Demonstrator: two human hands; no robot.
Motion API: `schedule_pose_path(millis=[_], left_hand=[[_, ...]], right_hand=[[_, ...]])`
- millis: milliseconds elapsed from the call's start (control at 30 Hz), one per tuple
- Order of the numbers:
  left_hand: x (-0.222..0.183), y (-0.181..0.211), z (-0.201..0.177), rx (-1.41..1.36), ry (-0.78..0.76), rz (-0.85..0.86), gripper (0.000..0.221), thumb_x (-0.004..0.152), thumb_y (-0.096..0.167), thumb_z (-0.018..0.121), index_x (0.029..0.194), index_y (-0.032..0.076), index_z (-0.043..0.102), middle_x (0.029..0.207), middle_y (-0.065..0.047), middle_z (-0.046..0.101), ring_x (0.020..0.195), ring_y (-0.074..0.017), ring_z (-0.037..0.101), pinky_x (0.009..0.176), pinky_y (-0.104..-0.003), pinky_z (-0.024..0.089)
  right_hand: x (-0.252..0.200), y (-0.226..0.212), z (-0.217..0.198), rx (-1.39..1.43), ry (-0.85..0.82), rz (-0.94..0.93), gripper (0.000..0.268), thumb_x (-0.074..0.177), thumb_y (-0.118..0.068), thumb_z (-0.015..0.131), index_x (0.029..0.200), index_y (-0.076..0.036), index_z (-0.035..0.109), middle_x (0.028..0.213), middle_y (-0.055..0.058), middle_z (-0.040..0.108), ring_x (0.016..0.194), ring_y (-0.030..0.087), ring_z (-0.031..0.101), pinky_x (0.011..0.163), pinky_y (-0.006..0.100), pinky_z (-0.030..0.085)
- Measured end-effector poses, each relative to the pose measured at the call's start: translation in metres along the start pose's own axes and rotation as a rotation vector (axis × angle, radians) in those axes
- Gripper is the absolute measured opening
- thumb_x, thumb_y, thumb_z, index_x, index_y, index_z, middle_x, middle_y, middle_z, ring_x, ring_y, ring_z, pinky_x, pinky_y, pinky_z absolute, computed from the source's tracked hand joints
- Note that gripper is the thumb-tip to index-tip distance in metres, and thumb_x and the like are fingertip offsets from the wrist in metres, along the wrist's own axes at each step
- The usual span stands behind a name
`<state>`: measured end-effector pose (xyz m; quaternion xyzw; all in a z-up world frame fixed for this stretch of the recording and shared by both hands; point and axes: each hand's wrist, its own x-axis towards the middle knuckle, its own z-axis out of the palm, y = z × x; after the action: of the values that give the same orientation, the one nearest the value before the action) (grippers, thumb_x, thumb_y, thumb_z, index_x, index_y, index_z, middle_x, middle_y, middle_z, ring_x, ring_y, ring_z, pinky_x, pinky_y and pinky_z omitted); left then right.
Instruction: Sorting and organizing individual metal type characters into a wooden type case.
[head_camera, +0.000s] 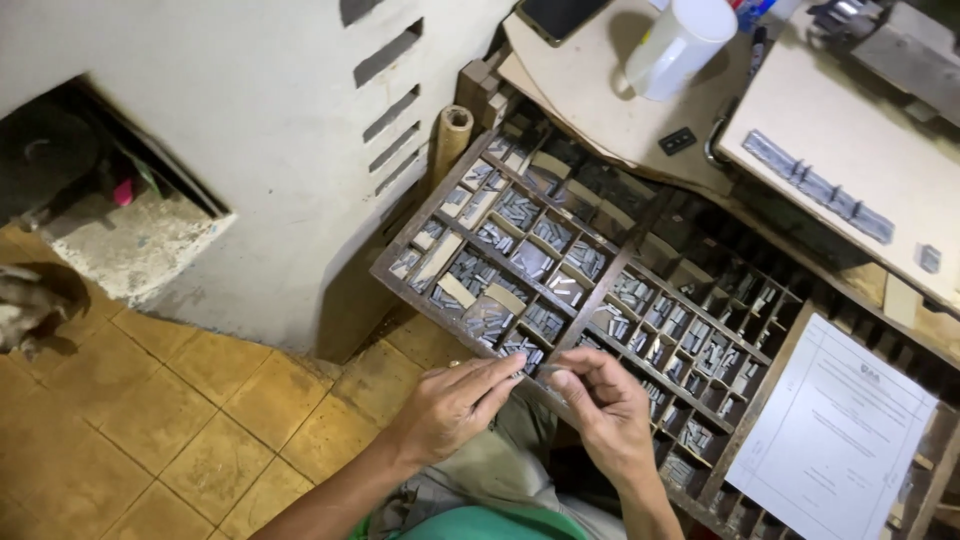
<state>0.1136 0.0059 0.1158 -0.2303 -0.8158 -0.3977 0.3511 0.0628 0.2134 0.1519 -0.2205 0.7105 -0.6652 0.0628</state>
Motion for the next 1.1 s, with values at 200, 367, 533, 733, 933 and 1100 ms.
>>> schedule_pose_path(millis=[200,367,533,733,933,1100], left_hand=[[0.006,0.012,0.004,0.217,-0.069,0.161,0.027,0.098,0.003,0.071,0.123,-0.004,0.068,0.124,-0.008,0.075,0.101,-0.0157,0.077,0.088,-0.029,0.061],[-0.003,0.009,0.015,0.082,-0.145,0.153,0.036,0.090,-0.005,0.072,0.126,-0.007,0.067,0.118,-0.018,0.077,0.099,-0.0224,0.080,0.080,-0.029,0.068],[-0.037,-0.026,0.038,0.121,-0.189,0.085,0.036,0.099,0.004,0.056,0.134,-0.001,0.064,0.127,-0.013,0.075,0.103,-0.0187,0.078,0.080,-0.031,0.064],[-0.016,-0.071,0.053,0.006,-0.013,-0.216,0.031,0.095,0.006,0.071,0.125,0.002,0.070,0.108,-0.018,0.079,0.085,-0.0199,0.082,0.070,-0.019,0.071],[0.016,-0.091,0.066,-0.091,0.156,-0.284,0.021,0.088,0.002,0.077,0.109,0.001,0.077,0.102,-0.014,0.081,0.090,-0.0211,0.082,0.085,-0.025,0.069],[0.020,-0.099,0.067,-0.040,0.170,-0.219,0.018,0.090,0.010,0.078,0.107,0.007,0.079,0.105,-0.010,0.081,0.093,-0.0184,0.081,0.087,-0.026,0.067]], right_hand=[[-0.019,0.020,0.008,-0.074,0.103,0.198,0.012,0.096,-0.014,0.068,0.095,-0.005,0.075,0.082,0.003,0.076,0.076,0.010,0.070,0.075,0.025,0.058],[-0.034,0.038,0.014,0.304,0.250,0.512,0.018,0.094,-0.016,0.073,0.088,0.002,0.072,0.075,0.011,0.068,0.067,0.019,0.064,0.067,0.033,0.054],[-0.001,0.001,0.016,0.433,0.331,1.030,0.037,0.102,-0.028,0.060,0.112,0.005,0.073,0.099,0.018,0.069,0.091,0.027,0.065,0.073,0.038,0.054],[0.091,0.038,-0.039,-0.765,0.048,-0.076,0.024,0.102,-0.024,0.058,0.085,-0.013,0.071,0.067,-0.001,0.067,0.062,0.012,0.063,0.055,0.022,0.054],[0.207,0.066,-0.065,-1.330,-0.041,0.073,0.034,0.106,-0.021,0.043,0.072,-0.017,0.047,0.075,0.004,0.047,0.051,0.025,0.047,0.039,0.041,0.034],[0.248,0.065,-0.053,-1.368,-0.188,0.324,0.023,0.102,-0.015,0.057,0.110,-0.018,0.078,0.088,0.010,0.078,0.070,0.027,0.075,0.065,0.040,0.063]])
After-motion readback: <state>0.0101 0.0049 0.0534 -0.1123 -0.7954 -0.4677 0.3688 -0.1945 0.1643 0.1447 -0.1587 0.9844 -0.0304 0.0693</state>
